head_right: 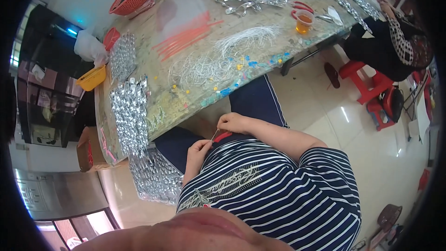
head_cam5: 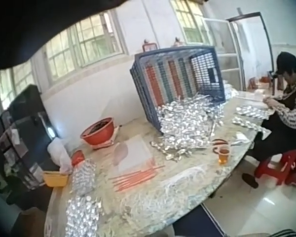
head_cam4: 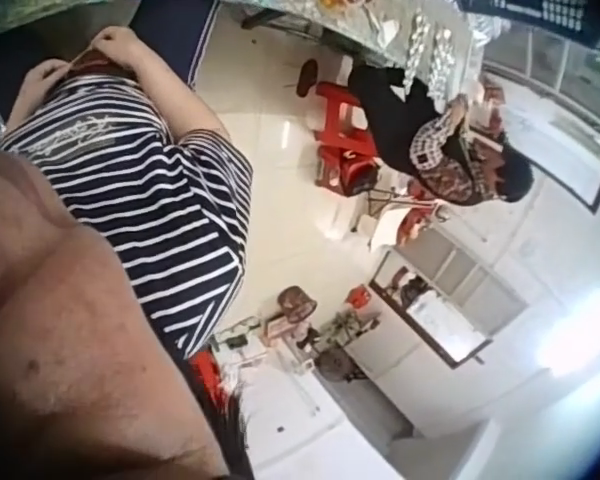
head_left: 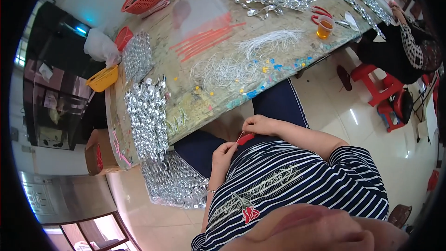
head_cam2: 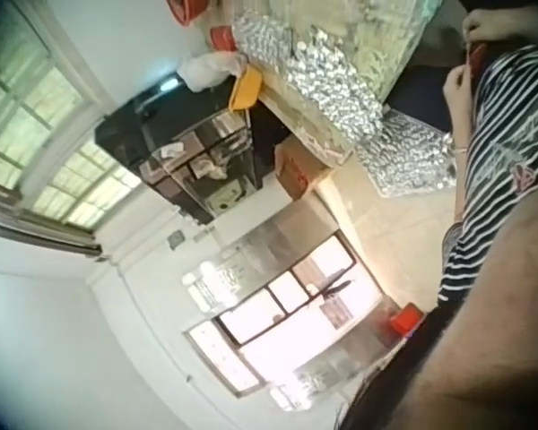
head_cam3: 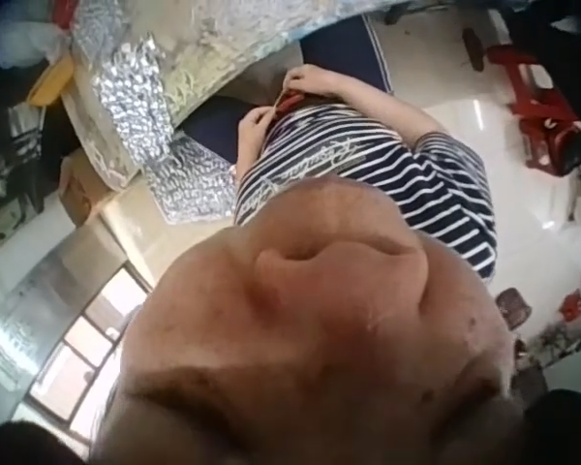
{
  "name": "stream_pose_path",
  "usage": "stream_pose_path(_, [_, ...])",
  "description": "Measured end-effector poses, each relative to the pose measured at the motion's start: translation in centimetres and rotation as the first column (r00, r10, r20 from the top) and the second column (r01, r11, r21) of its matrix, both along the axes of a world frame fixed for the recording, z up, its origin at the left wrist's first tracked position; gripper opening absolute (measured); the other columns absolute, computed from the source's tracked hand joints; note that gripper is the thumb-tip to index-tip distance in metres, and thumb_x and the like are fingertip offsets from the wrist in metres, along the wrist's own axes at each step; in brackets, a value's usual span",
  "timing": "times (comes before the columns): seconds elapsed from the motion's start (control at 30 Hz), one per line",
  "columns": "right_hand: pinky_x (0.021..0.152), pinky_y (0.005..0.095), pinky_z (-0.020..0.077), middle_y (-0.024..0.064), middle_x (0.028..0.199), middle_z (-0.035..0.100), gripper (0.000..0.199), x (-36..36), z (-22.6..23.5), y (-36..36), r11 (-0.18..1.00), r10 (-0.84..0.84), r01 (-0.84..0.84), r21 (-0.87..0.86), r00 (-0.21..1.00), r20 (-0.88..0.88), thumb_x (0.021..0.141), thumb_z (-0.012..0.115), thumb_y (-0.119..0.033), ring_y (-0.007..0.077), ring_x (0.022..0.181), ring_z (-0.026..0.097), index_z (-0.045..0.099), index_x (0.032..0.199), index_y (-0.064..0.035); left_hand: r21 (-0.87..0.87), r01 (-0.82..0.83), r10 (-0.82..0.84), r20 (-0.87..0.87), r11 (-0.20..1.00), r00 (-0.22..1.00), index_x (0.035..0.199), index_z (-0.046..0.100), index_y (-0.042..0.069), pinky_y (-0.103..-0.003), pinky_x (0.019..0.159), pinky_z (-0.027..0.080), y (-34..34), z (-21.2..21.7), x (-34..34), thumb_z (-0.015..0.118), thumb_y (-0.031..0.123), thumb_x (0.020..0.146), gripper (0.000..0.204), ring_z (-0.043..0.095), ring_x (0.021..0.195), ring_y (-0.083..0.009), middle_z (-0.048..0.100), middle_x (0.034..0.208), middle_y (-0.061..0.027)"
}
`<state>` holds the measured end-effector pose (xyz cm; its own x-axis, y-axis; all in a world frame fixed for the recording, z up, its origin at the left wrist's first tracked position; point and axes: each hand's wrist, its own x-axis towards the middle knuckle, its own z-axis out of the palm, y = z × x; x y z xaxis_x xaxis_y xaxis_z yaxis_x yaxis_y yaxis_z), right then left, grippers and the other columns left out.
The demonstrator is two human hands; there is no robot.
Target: Assembling decorative toy components and small parts at a workstation.
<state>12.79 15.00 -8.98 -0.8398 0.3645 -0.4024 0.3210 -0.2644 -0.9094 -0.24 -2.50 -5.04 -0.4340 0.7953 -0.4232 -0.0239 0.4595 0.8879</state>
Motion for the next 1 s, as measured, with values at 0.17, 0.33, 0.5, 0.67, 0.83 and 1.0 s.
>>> stream_pose_path(0.17, [0.065, 0.0221, 0.0463, 0.0026, 0.079, 0.061, 0.017, 0.2, -0.6, 0.1, 0.996, 0.073, -0.074, 0.040, 0.997, 0.024, 0.085, 0.058, -0.017, 0.0090, 0.070, 0.055, 0.064, 0.090, -0.0023, 0.000, -0.002, 0.002, 0.042, 1.000, 0.999, 0.097, 0.065, 0.000, -0.019, 0.066, 0.043, -0.4, 0.0, 0.4, 0.062, 0.012, 0.086, 0.017, 0.055, 0.073, -0.0051, 0.063, 0.081, -0.0006])
stream_pose_path(0.33, [0.059, 0.0231, 0.0454, 0.0022, 0.074, 0.060, 0.015, -0.4, -0.4, -0.2, 0.997, 0.067, -0.067, -0.039, 0.998, -0.007, 0.082, 0.059, -0.017, 0.0094, 0.065, 0.054, 0.064, 0.085, -0.0030, 0.031, -0.066, 0.063, 0.099, 0.997, 0.993, 0.099, 0.066, 0.002, -0.016, 0.061, 0.041, -0.9, -0.4, 0.5, 0.062, 0.011, 0.085, 0.016, 0.051, 0.066, -0.0030, 0.062, 0.079, 0.0020])
stream_pose_path(0.5, [0.056, 0.0241, 0.0453, 0.0026, 0.073, 0.060, 0.015, -0.8, -0.8, -0.3, 0.997, 0.072, -0.072, -0.041, 0.997, -0.011, 0.080, 0.059, -0.017, 0.0103, 0.064, 0.054, 0.064, 0.083, -0.0033, 0.011, -0.094, 0.093, 0.094, 0.995, 0.991, 0.100, 0.066, 0.002, -0.016, 0.061, 0.041, -1.4, -0.4, 0.5, 0.062, 0.010, 0.085, 0.017, 0.052, 0.067, -0.0027, 0.063, 0.080, 0.0019])
stream_pose_path(0.67, [0.057, 0.0257, 0.0461, 0.0033, 0.074, 0.060, 0.016, -0.8, -0.6, -0.2, 0.990, 0.135, -0.134, -0.037, 0.991, 0.005, 0.079, 0.059, -0.018, 0.0119, 0.065, 0.055, 0.064, 0.083, -0.0033, 0.020, -0.067, 0.065, 0.078, 0.998, 0.995, 0.104, 0.064, -0.001, -0.018, 0.069, 0.044, -1.6, 0.2, 0.9, 0.060, 0.009, 0.087, 0.020, 0.055, 0.076, -0.0048, 0.064, 0.088, -0.0008])
stream_pose_path(0.83, [0.055, 0.0253, 0.0454, 0.0031, 0.073, 0.061, 0.015, -1.1, -0.6, -0.2, 0.987, 0.161, -0.161, -0.010, 0.987, 0.017, 0.078, 0.059, -0.019, 0.0120, 0.063, 0.055, 0.064, 0.080, -0.0043, -0.010, -0.040, 0.041, 0.051, 0.999, 0.998, 0.107, 0.063, -0.003, -0.018, 0.074, 0.044, -1.8, 0.6, 1.0, 0.059, 0.009, 0.088, 0.023, 0.057, 0.082, -0.0063, 0.065, 0.094, -0.0033])
stream_pose_path(1.0, [0.052, 0.0245, 0.0425, 0.0023, 0.069, 0.059, 0.014, -1.6, -0.9, -0.2, 0.980, 0.197, -0.196, -0.032, 0.980, 0.026, 0.078, 0.059, -0.019, 0.0107, 0.060, 0.053, 0.063, 0.079, -0.0053, 0.015, -0.044, 0.043, 0.046, 0.999, 0.998, 0.108, 0.063, -0.001, -0.021, 0.076, 0.045, -1.6, 0.8, 1.2, 0.060, 0.010, 0.086, 0.025, 0.058, 0.084, -0.0084, 0.066, 0.096, -0.0051])
